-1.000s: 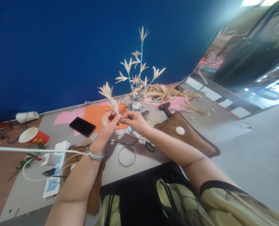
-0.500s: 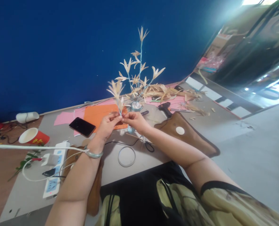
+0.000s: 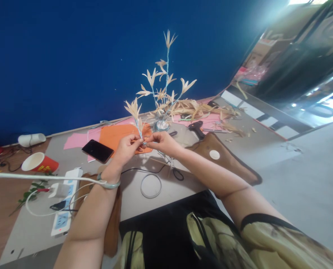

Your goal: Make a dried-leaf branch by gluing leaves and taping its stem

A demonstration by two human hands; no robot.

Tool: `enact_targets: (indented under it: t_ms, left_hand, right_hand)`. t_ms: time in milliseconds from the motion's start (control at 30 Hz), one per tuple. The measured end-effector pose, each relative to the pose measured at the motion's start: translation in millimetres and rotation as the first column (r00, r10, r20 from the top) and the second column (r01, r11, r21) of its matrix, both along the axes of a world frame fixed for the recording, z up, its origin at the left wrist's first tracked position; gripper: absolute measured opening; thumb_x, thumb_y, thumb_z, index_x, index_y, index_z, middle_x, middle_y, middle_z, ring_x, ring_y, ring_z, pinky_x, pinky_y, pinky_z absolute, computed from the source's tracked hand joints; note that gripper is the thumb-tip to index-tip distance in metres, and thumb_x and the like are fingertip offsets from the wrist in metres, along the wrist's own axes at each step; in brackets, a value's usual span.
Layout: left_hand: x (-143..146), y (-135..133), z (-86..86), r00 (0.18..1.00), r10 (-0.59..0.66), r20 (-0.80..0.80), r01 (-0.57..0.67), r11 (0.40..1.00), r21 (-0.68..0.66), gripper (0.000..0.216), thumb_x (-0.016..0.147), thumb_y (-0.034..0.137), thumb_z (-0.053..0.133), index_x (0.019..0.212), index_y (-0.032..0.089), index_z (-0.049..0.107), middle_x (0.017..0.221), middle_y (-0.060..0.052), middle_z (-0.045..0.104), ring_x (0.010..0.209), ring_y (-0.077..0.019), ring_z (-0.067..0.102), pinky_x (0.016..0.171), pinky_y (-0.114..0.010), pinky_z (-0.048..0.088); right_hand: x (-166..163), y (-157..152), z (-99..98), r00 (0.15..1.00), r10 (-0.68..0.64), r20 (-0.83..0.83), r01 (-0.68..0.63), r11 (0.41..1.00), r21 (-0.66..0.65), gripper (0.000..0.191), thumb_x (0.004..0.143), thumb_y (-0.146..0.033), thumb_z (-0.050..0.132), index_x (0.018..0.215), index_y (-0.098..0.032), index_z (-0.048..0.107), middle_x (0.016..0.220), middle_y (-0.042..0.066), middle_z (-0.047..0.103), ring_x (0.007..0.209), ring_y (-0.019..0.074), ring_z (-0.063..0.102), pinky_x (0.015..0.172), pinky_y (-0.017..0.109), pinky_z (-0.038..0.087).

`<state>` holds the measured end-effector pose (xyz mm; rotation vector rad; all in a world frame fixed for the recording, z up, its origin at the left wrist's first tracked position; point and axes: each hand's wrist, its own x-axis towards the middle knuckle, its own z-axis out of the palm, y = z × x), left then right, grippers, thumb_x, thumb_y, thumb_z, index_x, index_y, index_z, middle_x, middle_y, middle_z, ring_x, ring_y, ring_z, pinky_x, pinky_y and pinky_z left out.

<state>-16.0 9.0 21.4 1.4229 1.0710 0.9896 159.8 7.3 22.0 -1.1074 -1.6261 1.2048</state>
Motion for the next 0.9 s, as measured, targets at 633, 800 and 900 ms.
enact_targets:
  t_ms: [633, 800, 900]
  left_hand:
    - [6, 1, -10.2, 0.974, 0.200, 0.102, -0.211, 0.971, 0.110, 0.028, 0.068, 0.033, 0.075, 0.070, 0.017, 0.052, 0.060, 0.005, 0.055, 0.043, -0.0067, 0.053, 0.041, -0.019, 0.041]
    - [8, 0, -10.4, 0.964, 0.188, 0.190, -0.190, 0.982, -0.007, 0.031, 0.067, 0.036, 0.077, 0.077, 0.016, 0.056, 0.069, 0.001, 0.062, 0.052, -0.0084, 0.058, 0.049, -0.020, 0.046]
    - [6, 1, -9.0, 0.959, 0.041, 0.282, -0.018, 0.996, -0.085, 0.034, 0.068, 0.037, 0.077, 0.090, 0.014, 0.066, 0.080, -0.003, 0.067, 0.068, -0.0120, 0.064, 0.064, -0.025, 0.052]
  right_hand:
    - [-18, -6, -9.0, 0.987, -0.111, -0.113, 0.115, 0.993, 0.024, 0.023, 0.068, -0.034, 0.076, 0.072, -0.012, 0.071, 0.075, 0.005, 0.072, 0.073, 0.0168, 0.065, 0.077, 0.031, 0.049]
    - [-17, -4, -9.3, 0.978, -0.124, -0.171, 0.115, 0.992, -0.060, 0.020, 0.067, -0.031, 0.075, 0.070, -0.012, 0.069, 0.069, 0.002, 0.068, 0.068, 0.0128, 0.060, 0.073, 0.028, 0.046]
    - [-14, -3, -6.9, 0.967, -0.103, -0.233, 0.080, 0.991, -0.105, 0.019, 0.066, -0.030, 0.074, 0.067, -0.013, 0.067, 0.066, 0.001, 0.067, 0.065, 0.0109, 0.058, 0.068, 0.025, 0.045]
